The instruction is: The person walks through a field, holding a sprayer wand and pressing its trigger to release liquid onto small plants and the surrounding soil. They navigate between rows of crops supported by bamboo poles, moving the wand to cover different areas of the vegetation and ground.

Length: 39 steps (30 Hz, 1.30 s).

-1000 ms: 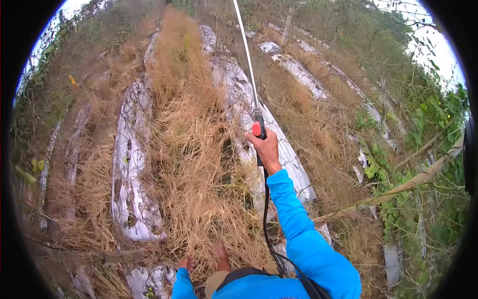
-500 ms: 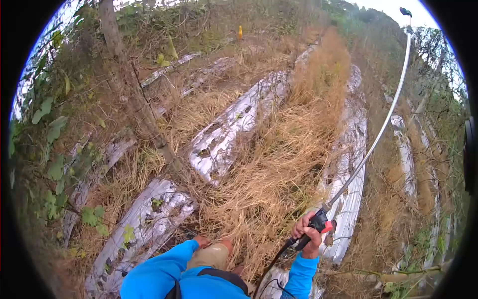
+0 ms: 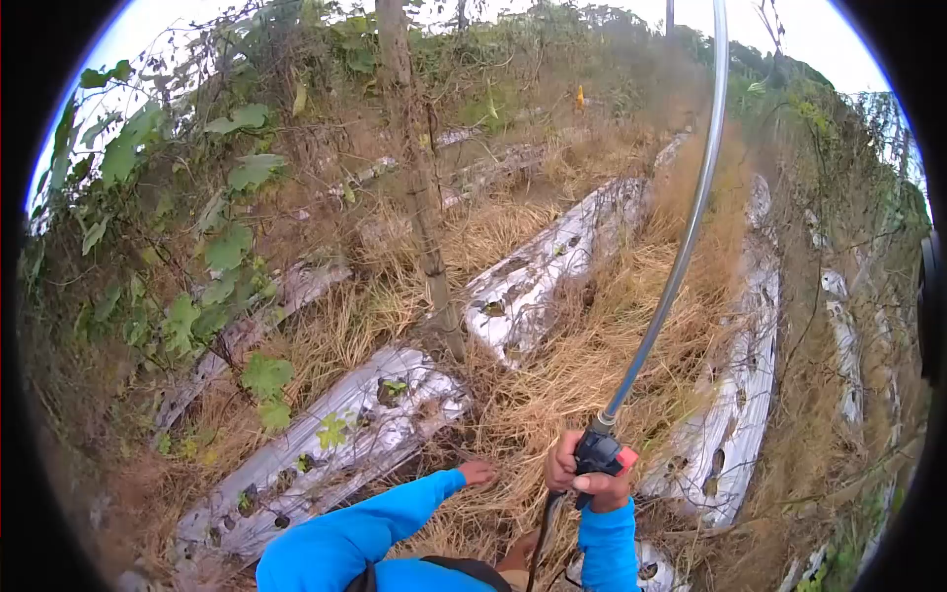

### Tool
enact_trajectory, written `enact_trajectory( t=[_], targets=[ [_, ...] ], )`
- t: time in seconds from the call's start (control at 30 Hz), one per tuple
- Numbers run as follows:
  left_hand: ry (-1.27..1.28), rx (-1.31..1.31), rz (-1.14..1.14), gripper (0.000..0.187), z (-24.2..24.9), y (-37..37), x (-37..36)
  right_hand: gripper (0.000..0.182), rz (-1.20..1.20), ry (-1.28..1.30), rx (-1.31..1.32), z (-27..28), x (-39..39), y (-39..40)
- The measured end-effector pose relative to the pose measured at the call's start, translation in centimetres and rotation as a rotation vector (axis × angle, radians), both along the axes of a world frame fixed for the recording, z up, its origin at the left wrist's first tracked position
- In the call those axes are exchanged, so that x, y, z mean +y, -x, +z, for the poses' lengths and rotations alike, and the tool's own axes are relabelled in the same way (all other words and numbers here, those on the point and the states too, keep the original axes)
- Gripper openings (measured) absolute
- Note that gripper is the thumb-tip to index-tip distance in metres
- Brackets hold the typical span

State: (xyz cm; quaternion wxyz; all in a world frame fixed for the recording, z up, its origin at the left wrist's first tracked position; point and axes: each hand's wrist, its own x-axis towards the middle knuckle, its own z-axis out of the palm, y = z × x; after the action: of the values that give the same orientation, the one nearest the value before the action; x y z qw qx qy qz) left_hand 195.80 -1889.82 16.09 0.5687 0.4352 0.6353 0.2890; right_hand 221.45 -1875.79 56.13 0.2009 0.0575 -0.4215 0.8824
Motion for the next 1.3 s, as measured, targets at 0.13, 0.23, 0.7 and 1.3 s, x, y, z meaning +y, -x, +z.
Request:
enact_trajectory(
  t=[0.13, 0.23, 0.7, 1.3],
  targets=[
    [0.202, 0.11, 0.143, 0.051, -1.4, 1.3, -10.1, 0.037, -0.103, -0.031, -0.031, -1.8, -7.6, 1.8],
    [0.308, -0.116, 0.295, 0.038, -9.0, 4.3, -24.2, 0.038, -0.159, -0.024, -0.025, -1.9, -13.5, 1.4],
    [0.223, -0.061, 0.12, 0.034, -6.9, 0.5, -56.7, 0.036, -0.098, -0.243, 0.084, 2.0, -40.1, -0.6],
    [0.298, -0.017, 0.052, 0.041, 0.4, 1.5, -74.4, 0.033, -0.102, -0.193, -0.075, 9.7, -61.7, 4.4]
  ],
)
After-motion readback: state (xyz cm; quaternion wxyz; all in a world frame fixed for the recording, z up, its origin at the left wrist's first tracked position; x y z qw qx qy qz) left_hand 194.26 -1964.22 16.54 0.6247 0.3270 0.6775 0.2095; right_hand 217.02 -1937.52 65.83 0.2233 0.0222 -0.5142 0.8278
